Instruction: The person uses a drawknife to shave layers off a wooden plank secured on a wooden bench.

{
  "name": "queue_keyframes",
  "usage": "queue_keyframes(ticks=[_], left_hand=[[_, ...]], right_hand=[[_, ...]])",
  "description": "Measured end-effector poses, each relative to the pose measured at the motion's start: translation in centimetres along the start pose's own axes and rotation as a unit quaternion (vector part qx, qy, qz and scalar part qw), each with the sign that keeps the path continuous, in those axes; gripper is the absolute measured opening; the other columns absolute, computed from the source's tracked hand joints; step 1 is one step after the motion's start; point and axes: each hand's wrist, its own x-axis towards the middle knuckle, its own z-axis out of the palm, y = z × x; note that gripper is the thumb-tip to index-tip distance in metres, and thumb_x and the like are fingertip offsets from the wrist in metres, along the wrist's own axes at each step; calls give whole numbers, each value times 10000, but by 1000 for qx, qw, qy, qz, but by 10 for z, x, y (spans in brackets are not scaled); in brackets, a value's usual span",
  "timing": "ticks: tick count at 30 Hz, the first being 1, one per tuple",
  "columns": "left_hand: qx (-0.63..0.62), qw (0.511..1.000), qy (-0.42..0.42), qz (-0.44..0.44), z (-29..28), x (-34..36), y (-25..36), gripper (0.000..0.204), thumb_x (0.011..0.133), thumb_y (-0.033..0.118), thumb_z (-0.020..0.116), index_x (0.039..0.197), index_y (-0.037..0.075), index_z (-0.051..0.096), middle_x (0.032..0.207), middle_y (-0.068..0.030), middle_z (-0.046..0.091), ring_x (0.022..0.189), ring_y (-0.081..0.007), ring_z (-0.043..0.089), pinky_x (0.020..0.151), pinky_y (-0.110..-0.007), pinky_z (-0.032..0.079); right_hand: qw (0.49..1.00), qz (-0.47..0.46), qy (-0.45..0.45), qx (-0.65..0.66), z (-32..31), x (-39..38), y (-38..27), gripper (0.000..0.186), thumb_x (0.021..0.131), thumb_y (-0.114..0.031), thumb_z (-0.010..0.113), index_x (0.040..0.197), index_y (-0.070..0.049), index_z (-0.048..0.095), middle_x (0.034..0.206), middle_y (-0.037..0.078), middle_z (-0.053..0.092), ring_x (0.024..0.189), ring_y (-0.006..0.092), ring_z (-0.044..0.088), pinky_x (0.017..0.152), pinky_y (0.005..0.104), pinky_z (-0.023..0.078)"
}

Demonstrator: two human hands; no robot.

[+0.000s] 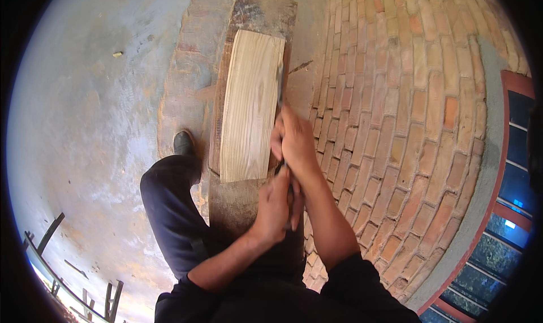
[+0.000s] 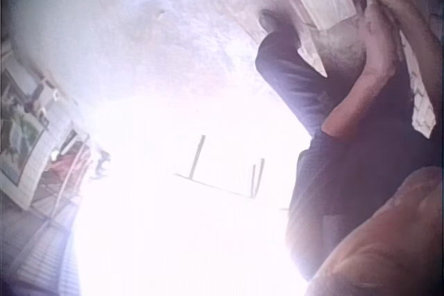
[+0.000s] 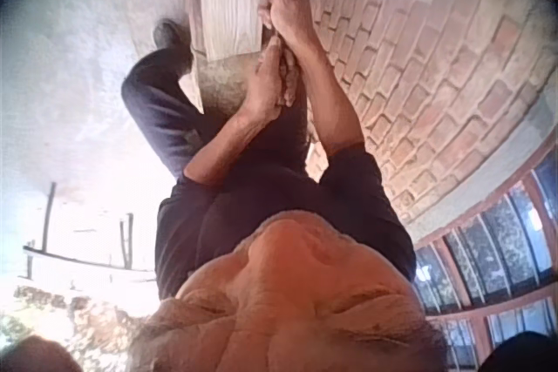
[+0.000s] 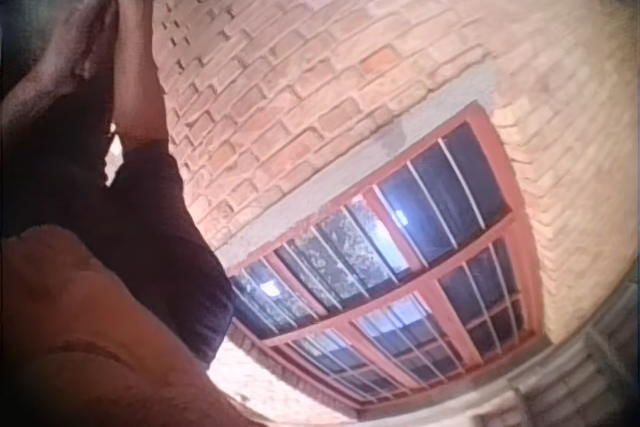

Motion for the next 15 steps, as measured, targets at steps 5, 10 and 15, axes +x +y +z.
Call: queue_keyframes(ticks=[5,10,15], left_hand=[[-13,1000,4,-20,4,-14,-6,434,1112,422,347,876,81,475,486,-59,449,303,-168,399,290,-296,313],[-42,999,8,-26,9,-4,1,443,1104,442,363,867,84,470,472,-65,458,294,-167,386,286,-301,310],[-15,999,1,-29,9,-21,-5,426,1107,416,359,864,88,479,472,-65,460,290,-168,376,284,-305,288]], right_hand=[[999,10,8,47,0,-4,-1,555,1083,-406,386,613,-123,304,467,11,357,331,129,380,346,325,279],[1000,-18,1,-19,-3,7,-4,551,1072,-398,393,596,-127,329,436,29,372,326,135,377,353,323,279],[999,14,-4,31,-3,-10,4,576,1071,-412,389,572,-134,317,430,52,408,317,136,357,345,325,268]])
